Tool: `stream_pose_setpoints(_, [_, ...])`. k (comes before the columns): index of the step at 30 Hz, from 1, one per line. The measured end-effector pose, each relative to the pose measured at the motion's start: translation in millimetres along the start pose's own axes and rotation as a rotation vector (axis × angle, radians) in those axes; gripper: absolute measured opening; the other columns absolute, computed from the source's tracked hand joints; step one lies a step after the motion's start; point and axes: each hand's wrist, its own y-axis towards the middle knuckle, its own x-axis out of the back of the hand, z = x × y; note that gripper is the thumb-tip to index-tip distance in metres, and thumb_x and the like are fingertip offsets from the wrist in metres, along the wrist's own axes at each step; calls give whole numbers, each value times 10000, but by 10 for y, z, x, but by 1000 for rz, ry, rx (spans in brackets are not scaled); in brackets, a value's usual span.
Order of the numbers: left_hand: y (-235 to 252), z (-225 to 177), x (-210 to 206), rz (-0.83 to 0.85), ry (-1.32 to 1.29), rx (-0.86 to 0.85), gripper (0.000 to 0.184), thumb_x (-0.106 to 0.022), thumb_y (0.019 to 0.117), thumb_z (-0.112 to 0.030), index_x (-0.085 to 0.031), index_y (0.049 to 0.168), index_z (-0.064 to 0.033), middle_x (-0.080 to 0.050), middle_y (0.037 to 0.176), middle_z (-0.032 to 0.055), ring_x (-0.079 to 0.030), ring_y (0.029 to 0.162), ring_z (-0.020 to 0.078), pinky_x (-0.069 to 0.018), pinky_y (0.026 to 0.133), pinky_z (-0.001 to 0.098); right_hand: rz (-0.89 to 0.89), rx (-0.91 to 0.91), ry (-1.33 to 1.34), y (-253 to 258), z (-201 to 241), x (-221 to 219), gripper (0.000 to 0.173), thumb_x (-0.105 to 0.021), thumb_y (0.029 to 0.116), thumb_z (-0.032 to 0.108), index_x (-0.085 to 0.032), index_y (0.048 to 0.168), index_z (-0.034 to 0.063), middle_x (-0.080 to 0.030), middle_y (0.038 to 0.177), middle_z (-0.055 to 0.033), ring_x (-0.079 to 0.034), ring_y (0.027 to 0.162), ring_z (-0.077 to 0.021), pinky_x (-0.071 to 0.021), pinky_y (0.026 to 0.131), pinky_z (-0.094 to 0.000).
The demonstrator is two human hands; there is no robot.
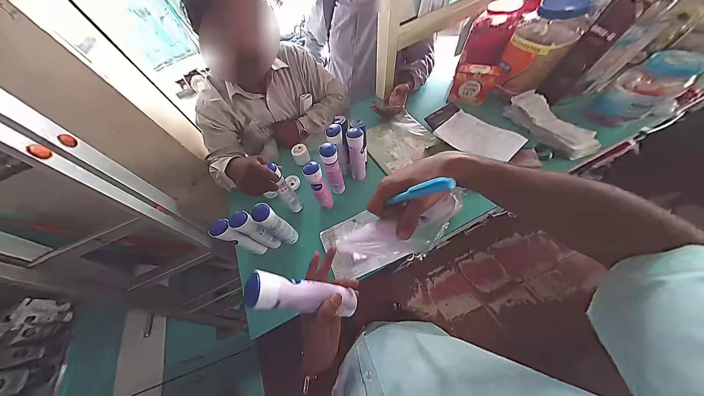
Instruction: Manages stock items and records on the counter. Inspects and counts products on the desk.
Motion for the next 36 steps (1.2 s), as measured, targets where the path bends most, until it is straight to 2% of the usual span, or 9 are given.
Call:
stream_pose_setpoints(8, [6, 162, -164, -310, 32, 112, 627, -908, 736, -118, -571, 1253, -7, -737, 1038, 119, -744, 911, 221, -640, 833, 423, 12, 139, 28, 471, -927, -260, 194, -809, 790, 232, -760, 930, 107, -700, 772, 21, -636, 673, -65, -533, 607, -288])
stream_pose_setpoints(11, [4, 172, -197, -372, -170, 149, 619, -903, 743, -119, -556, 1241, 6, -712, 1050, 199, -742, 899, 297, -640, 816, 481, -264, -164, 460, 283, -979, -214, 194, -473, 1042, 103, -666, 1035, 116, -655, 892, 9, -632, 781, -62, -543, 679, -267])
stream_pose_setpoints(13, [15, 147, -202, -415, -338, 155, 599, -897, 748, -128, -579, 1241, -6, -707, 1094, 219, -736, 951, 327, -629, 845, 496, -419, -83, 930, 234, -842, -301, 480, -246, 1127, 441, -586, 1246, 123, -692, 1055, -54, -708, 897, -146, -618, 684, -328])
stream_pose_setpoints(15, [46, 118, -210, -471, -328, 59, 598, -893, 752, -143, -582, 1246, -13, -711, 1109, 204, -736, 984, 306, -626, 866, 473, -648, -8, 1087, 274, -458, -561, 764, -164, 1008, 733, -559, 1327, 162, -738, 1113, -69, -740, 944, -198, -630, 753, -355])
stream_pose_setpoints(17, [71, 133, -184, -462, -46, -170, 509, -836, 837, -147, -583, 1255, -7, -726, 1110, 132, -735, 998, 223, -622, 900, 408, -756, 168, 1098, 349, -268, -963, 882, -330, 914, 832, -519, 1445, 153, -707, 1255, -89, -705, 1113, -249, -594, 947, -426])
stream_pose_setpoints(21, [136, 156, 2, -229, 765, -627, 134, -602, 1021, -191, -700, 1075, -117, -642, 1357, 9, -560, 1317, 123, -469, 1109, 306, -1110, 258, 1245, 795, 1, -1707, 689, -819, 771, 568, -593, 1270, 151, -733, 1129, -8, -707, 1038, -138, -596, 914, -343])
stream_pose_setpoints(24, [150, 298, 64, -88, 1116, -909, 122, -607, 1018, -269, -664, 1032, -162, -665, 1292, 31, -542, 1324, 243, -454, 1110, 404, -1150, 194, 1493, 964, -3, -1725, 479, -601, 987, 173, -467, 1424, 30, -693, 1205, -180, -712, 1062, -282, -598, 933, -443])
stream_pose_setpoints(29, [-12, 374, -35, -108, 696, -563, 299, -770, 926, -259, -634, 1192, -259, -577, 1467, 33, -602, 1308, 247, -554, 1051, 414, -1031, 235, 1544, 786, -340, -1548, 435, -470, 1055, 224, -489, 1471, 102, -698, 1201, -166, -707, 1068, -276, -571, 976, -444])
stream_pose_setpoints(36, [73, 350, -55, -243, 249, -307, 302, -803, 849, -31, -625, 1083, -102, -674, 1286, 142, -674, 1177, 234, -584, 977, 364, -1016, 209, 1476, 855, -350, -1608, 448, -553, 1000, 197, -512, 1436, 106, -705, 1155, -151, -717, 978, -231, -601, 885, -381])
